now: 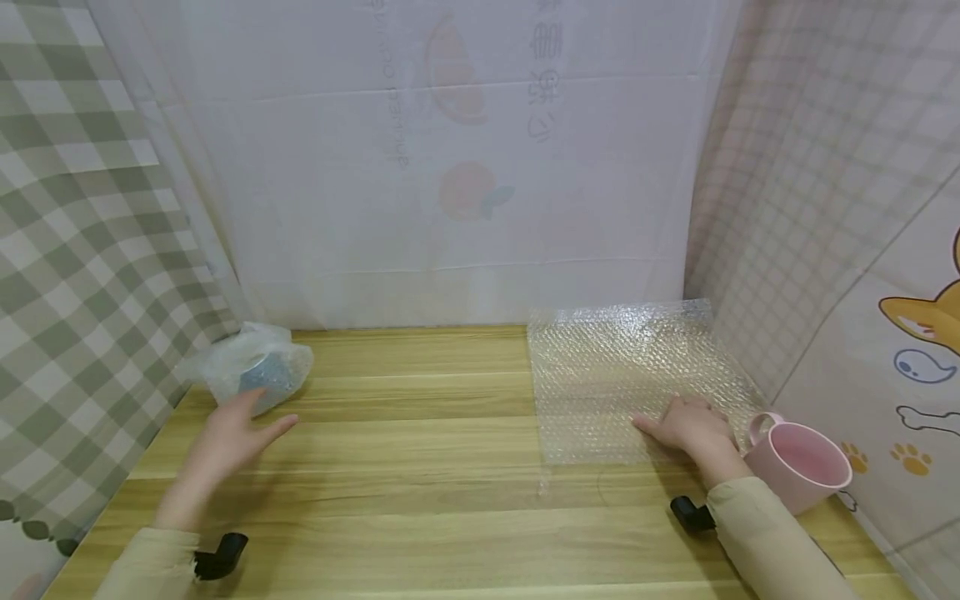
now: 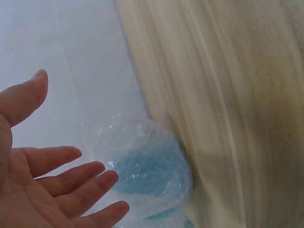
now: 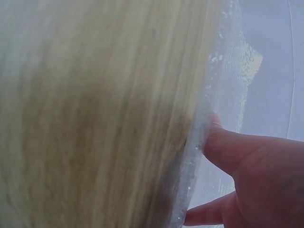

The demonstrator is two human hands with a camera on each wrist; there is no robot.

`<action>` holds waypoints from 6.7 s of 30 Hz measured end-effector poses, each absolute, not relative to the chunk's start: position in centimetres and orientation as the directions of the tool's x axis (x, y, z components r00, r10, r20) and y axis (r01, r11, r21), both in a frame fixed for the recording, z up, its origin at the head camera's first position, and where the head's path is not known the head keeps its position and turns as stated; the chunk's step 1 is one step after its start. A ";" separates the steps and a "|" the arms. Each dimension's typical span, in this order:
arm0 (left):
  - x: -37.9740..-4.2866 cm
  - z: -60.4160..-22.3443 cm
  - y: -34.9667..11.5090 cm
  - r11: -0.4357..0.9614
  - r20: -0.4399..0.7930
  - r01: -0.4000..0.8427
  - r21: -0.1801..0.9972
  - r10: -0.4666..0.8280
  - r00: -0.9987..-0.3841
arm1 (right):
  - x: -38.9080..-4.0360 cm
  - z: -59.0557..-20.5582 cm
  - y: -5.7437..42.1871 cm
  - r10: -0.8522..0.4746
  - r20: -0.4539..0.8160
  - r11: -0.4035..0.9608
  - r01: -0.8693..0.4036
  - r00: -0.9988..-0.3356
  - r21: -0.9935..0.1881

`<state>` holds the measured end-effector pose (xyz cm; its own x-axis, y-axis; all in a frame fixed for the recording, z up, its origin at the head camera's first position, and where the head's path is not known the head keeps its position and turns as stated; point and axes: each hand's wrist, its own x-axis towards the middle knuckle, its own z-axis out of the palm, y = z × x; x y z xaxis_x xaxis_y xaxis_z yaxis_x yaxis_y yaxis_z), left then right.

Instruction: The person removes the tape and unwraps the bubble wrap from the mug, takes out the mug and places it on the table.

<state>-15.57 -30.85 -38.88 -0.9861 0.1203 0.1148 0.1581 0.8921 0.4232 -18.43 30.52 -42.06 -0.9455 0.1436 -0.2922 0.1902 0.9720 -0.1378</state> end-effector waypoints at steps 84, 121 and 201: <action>-26.5 -38.8 -38.4 0.896 -0.043 0.081 0.436 0.111 -0.993 | -18.1 -43.7 21.8 -0.122 0.285 0.836 -0.253 -0.951 -0.486; -25.3 -39.9 -36.2 0.922 0.137 0.114 0.369 0.068 -0.988 | -18.9 -43.7 19.5 -0.210 0.307 0.854 -0.327 -0.928 -0.405; -22.0 -40.2 -8.1 0.718 0.224 0.596 0.360 0.554 -0.802 | -19.6 -41.0 16.1 -0.267 0.471 0.703 -0.504 -0.841 -0.501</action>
<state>-22.00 -8.06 -40.15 -0.8019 0.5537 0.2241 0.5962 0.7177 0.3598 -19.63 16.11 -40.97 -0.8405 -0.2670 0.4715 -0.5045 0.7030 -0.5013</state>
